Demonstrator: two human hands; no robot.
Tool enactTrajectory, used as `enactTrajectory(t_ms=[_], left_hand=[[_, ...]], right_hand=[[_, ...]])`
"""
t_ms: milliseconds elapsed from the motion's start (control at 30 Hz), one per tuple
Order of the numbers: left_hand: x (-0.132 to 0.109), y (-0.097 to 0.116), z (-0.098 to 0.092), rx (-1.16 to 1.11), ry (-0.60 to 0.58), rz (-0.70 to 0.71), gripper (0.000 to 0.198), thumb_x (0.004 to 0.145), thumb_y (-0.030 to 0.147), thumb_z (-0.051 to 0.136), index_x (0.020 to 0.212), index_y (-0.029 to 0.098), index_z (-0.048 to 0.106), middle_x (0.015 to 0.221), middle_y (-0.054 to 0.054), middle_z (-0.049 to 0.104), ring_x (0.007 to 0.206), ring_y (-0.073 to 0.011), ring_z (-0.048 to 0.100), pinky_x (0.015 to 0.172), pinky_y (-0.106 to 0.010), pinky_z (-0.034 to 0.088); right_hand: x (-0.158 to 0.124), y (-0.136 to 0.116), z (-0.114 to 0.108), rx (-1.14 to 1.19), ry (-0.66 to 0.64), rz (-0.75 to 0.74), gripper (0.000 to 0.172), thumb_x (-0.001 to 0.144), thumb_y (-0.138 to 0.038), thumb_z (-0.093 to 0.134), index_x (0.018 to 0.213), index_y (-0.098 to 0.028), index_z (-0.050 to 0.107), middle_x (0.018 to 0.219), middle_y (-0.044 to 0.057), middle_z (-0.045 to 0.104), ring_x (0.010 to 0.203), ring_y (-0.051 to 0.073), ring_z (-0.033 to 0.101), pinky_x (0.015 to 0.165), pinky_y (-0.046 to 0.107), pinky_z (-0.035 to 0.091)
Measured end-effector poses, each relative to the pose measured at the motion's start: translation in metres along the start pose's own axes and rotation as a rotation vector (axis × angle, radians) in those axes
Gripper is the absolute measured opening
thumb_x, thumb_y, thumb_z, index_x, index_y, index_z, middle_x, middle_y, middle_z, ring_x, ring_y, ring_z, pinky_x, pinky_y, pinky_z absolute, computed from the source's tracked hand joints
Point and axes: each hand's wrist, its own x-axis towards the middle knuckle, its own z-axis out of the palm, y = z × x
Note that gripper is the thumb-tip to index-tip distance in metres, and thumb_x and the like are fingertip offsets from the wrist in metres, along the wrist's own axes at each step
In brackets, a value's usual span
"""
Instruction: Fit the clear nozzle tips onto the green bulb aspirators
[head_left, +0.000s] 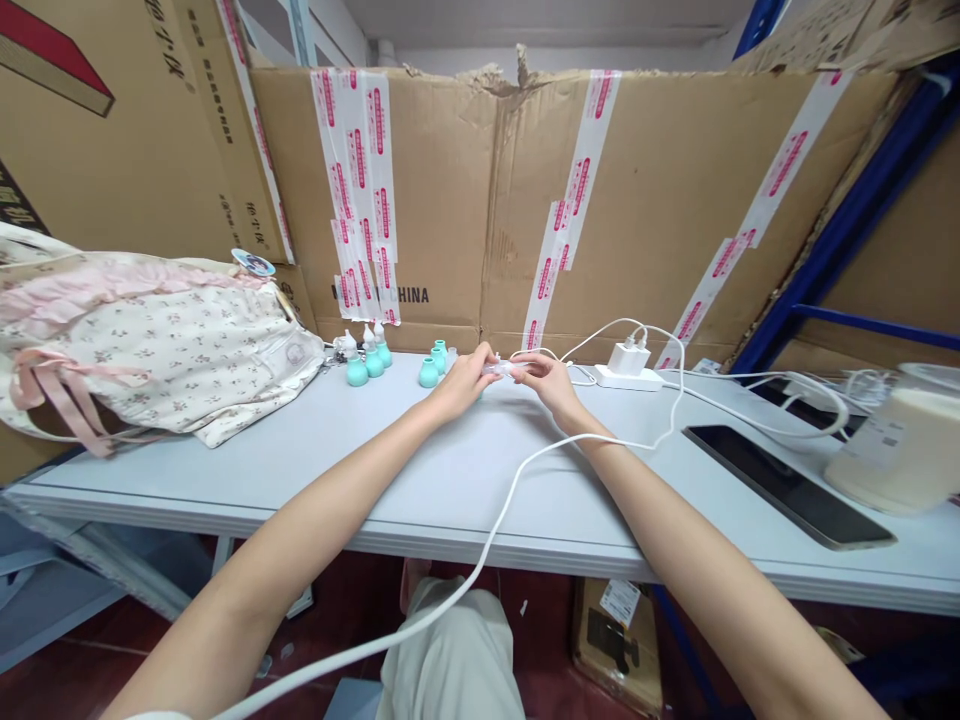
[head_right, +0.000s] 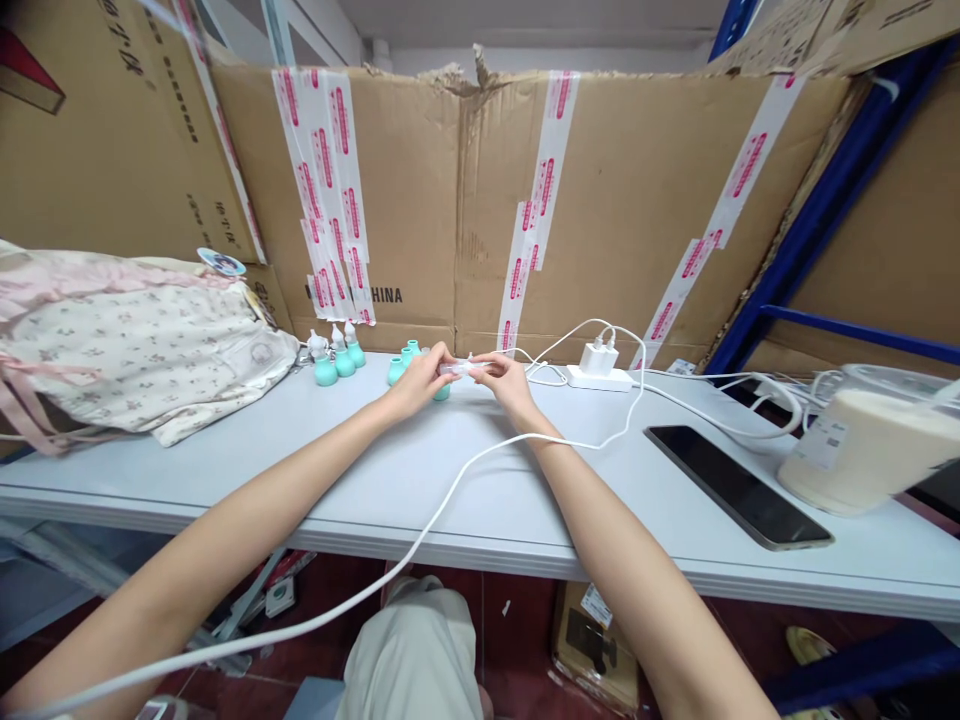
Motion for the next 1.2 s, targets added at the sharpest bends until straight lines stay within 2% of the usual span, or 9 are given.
enactTrajectory(t_ms=[267,367,533,767,900,967,1067,1133,1200], left_hand=[[-0.008,0.004,0.007,0.034,-0.082,0.046,0.008,0.084,0.014,0.042,0.089,0.018,0.037,0.091,-0.007,0.055,0.081,-0.0170,0.053,0.074,-0.029,0.042],[-0.014,0.004,0.012,0.013,-0.082,0.060,0.012,0.082,0.009,0.040,0.088,0.018,0.037,0.091,-0.008,0.053,0.081,-0.0171,0.051,0.075,-0.030,0.044],[-0.022,-0.002,0.019,0.039,-0.174,0.038,0.023,0.075,0.004,0.038,0.092,0.019,0.038,0.092,-0.007,0.051,0.085,-0.0182,0.051,0.077,-0.032,0.046],[-0.017,0.003,0.022,-0.001,-0.040,-0.026,0.008,0.084,0.014,0.043,0.088,0.019,0.036,0.088,-0.006,0.052,0.081,-0.0160,0.051,0.076,-0.029,0.042],[-0.012,0.017,0.030,-0.089,0.138,-0.175,0.017,0.084,0.024,0.052,0.090,0.018,0.038,0.082,-0.002,0.053,0.070,-0.0132,0.050,0.068,-0.026,0.039],[-0.011,0.020,0.033,-0.137,0.159,-0.207,0.023,0.084,0.026,0.053,0.099,0.017,0.037,0.080,-0.001,0.053,0.067,-0.0123,0.050,0.066,-0.025,0.039],[-0.010,0.017,0.030,-0.101,0.086,-0.136,0.041,0.082,0.029,0.057,0.112,0.015,0.033,0.081,-0.002,0.052,0.069,-0.0133,0.050,0.069,-0.026,0.040],[-0.008,0.009,0.022,0.008,0.053,-0.052,0.053,0.077,0.031,0.063,0.117,0.014,0.032,0.087,-0.004,0.053,0.077,-0.0160,0.051,0.076,-0.029,0.041],[-0.006,-0.002,0.013,0.152,0.096,-0.015,0.057,0.073,0.033,0.068,0.117,0.014,0.037,0.094,-0.008,0.052,0.089,-0.0201,0.050,0.084,-0.033,0.039]], right_hand=[[0.001,-0.003,-0.007,-0.093,-0.060,0.020,0.044,0.046,-0.052,0.082,0.067,-0.015,0.070,0.073,0.009,0.066,0.071,0.022,0.060,0.069,0.037,0.048],[0.000,-0.004,-0.009,-0.107,-0.091,0.025,0.041,0.046,-0.049,0.082,0.064,-0.015,0.070,0.075,0.010,0.068,0.072,0.023,0.061,0.072,0.037,0.048],[-0.001,0.003,-0.008,-0.160,-0.181,0.031,0.040,0.045,-0.049,0.081,0.060,-0.015,0.069,0.069,0.009,0.067,0.067,0.023,0.060,0.069,0.037,0.047],[0.001,0.001,-0.009,-0.051,-0.190,0.051,0.044,0.048,-0.051,0.081,0.072,-0.015,0.071,0.078,0.009,0.068,0.073,0.022,0.061,0.070,0.034,0.047],[0.003,-0.002,-0.016,-0.051,-0.206,0.066,0.046,0.061,-0.053,0.073,0.090,-0.017,0.071,0.085,0.008,0.068,0.074,0.019,0.061,0.063,0.028,0.043],[0.003,-0.002,-0.018,-0.028,-0.236,0.084,0.044,0.065,-0.053,0.071,0.092,-0.018,0.071,0.090,0.007,0.067,0.074,0.017,0.061,0.062,0.026,0.041],[0.002,0.001,-0.020,0.004,-0.260,0.116,0.043,0.062,-0.049,0.074,0.090,-0.017,0.070,0.087,0.006,0.065,0.072,0.015,0.057,0.063,0.025,0.041],[0.002,0.004,-0.022,0.047,-0.204,0.173,0.042,0.059,-0.048,0.076,0.087,-0.017,0.069,0.084,0.005,0.064,0.069,0.013,0.055,0.062,0.024,0.041],[0.003,0.007,-0.027,0.097,-0.117,0.227,0.042,0.061,-0.048,0.075,0.089,-0.018,0.068,0.086,0.004,0.063,0.069,0.012,0.054,0.062,0.023,0.040]])
